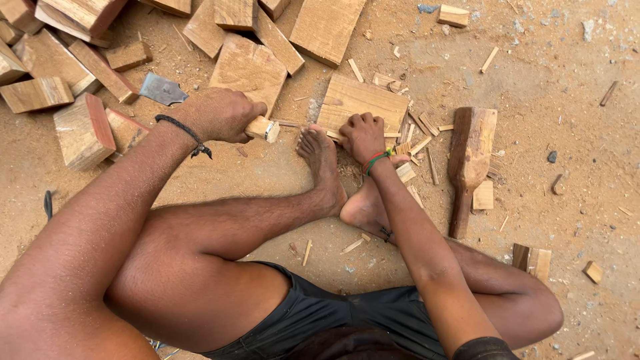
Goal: The person sits on the ground and uses a wooden mallet to strike a chisel held against a small piece of wood. They repeatedly chip away at the wood, creating shavings, and occasionally adjust the position of the wood or clear debris from the work area.
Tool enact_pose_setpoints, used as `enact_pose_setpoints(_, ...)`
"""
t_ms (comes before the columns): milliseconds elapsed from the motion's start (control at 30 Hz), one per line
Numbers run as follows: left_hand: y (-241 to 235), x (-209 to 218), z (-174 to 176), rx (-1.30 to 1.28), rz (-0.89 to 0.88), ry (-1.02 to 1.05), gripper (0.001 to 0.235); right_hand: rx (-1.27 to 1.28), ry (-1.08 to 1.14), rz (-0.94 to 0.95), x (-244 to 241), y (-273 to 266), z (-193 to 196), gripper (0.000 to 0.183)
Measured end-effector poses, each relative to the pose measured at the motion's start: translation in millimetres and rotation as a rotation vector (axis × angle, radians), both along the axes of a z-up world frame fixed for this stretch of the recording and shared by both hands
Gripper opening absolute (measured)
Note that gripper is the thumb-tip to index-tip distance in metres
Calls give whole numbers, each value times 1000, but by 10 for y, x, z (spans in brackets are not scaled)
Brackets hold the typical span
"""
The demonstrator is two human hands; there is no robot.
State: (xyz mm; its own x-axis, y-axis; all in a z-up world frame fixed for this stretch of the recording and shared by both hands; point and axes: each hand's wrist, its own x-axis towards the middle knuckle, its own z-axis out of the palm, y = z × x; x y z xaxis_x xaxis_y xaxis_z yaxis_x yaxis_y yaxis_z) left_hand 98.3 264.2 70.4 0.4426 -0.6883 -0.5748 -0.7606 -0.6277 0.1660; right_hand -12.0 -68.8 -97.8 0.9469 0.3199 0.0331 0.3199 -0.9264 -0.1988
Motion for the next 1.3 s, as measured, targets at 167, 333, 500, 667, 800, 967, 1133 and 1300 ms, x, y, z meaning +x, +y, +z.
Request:
enact_pose_setpoints(167, -19, 1, 37, 62, -15, 9, 44, 111, 201, -144, 156, -665, -60, 19)
enact_pose_setpoints(333, -4, 38, 13, -18, 39, -4, 40, -10, 209, -187, -14, -944, -26, 26)
enact_pose_setpoints(500, 18, 19, 41, 35, 1, -23, 40, -151, 214, -142, -57, -814, 109, 39)
enact_pose_setpoints(667, 4, 32, 1, 5, 6, -31, 40, -181, 328, -176, -224, -799, 51, 37)
enact_pose_setpoints(800, 58, 40, -32, 26, 2, -35, 43, 122, 343, -298, -359, -917, -135, 37)
enact_pose_setpoints(967, 57, 53, -7, 1, 41, -53, 44, 102, 359, -270, -384, -728, 12, 43)
enact_pose_setpoints(1133, 71, 54, 14, 44, 26, -53, 45, -170, 338, -338, -361, -288, 310, 62)
enact_pose_setpoints(1300, 123, 45, -25, 2, 29, -61, 42, -237, 337, -422, -407, -92, 214, 65)
